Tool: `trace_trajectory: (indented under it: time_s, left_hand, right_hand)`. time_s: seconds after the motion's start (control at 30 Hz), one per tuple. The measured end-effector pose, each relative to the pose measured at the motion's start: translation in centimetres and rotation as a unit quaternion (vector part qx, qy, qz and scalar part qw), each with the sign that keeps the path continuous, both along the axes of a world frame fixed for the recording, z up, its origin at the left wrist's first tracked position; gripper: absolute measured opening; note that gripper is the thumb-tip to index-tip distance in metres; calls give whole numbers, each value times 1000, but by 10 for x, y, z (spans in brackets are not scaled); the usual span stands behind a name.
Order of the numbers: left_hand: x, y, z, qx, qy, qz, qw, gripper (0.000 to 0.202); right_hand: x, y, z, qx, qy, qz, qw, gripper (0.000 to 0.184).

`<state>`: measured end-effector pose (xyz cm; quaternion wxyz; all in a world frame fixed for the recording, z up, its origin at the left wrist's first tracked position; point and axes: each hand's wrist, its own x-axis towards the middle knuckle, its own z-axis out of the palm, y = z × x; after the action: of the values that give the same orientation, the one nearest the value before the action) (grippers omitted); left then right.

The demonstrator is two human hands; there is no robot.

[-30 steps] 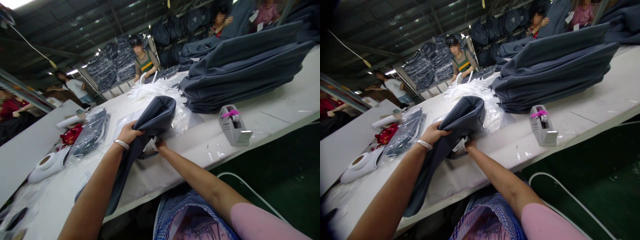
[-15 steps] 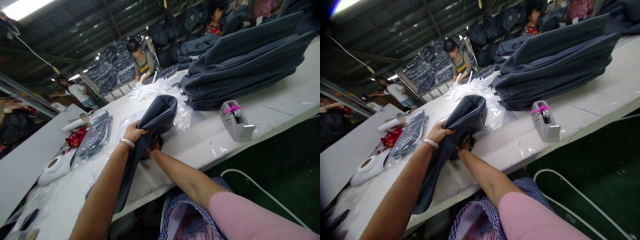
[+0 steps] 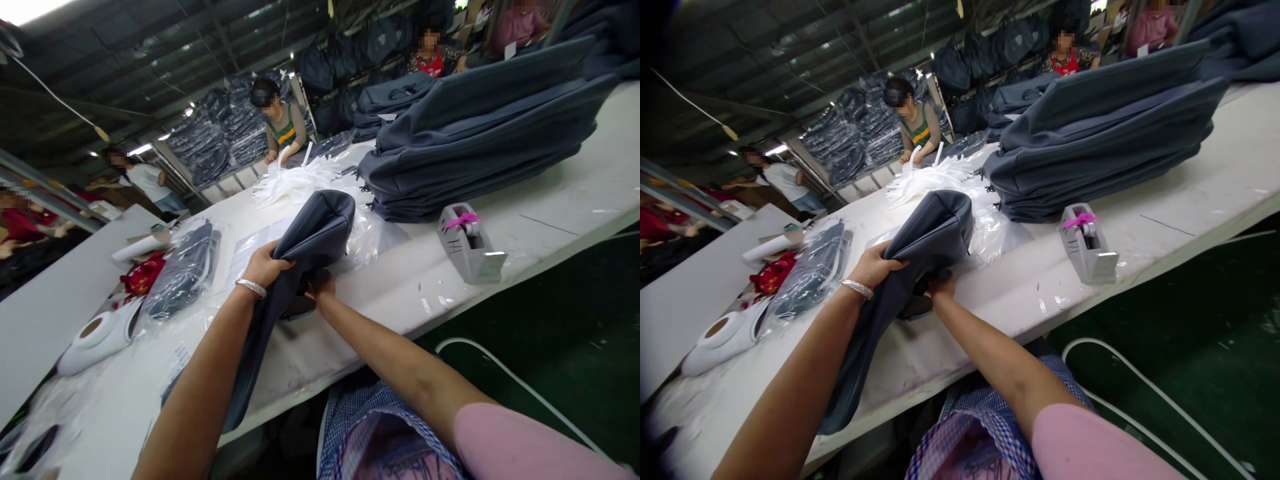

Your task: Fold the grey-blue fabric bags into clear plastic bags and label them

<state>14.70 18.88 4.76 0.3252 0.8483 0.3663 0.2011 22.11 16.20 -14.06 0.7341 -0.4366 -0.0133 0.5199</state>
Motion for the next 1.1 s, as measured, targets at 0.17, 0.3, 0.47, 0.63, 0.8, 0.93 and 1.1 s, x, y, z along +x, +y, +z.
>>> trace_trajectory:
  time_s: [0.17, 0.3, 0.47, 0.63, 0.8, 0.93, 1.1]
  left_hand:
    - [1, -12, -5, 15, 1, -2, 1000, 45]
    - [-1, -24, -12, 30, 5, 2, 1000, 50]
    - [-3, -35, -21, 37, -7, 7, 999, 51]
    - [-2, -36, -27, 41, -6, 15, 999, 52]
    - [-4, -46, -36, 67, 9, 14, 998, 58]
    - [-6, -64, -48, 125, 54, 17, 991, 64]
    - [1, -89, -59, 189, 129, 14, 973, 71]
  right_hand:
    - [21, -20, 2, -31, 54, -35, 997, 31]
    - [17, -29, 7, -4, 95, -17, 995, 31]
    - [0, -30, 14, 36, 117, -10, 992, 17]
    - [-8, -40, 21, 44, 116, -20, 992, 30]
    - [1, -51, 17, 39, 110, -47, 992, 31]
    - [18, -55, 7, 27, 121, -47, 991, 23]
    - [31, -58, 4, 58, 134, -46, 988, 6]
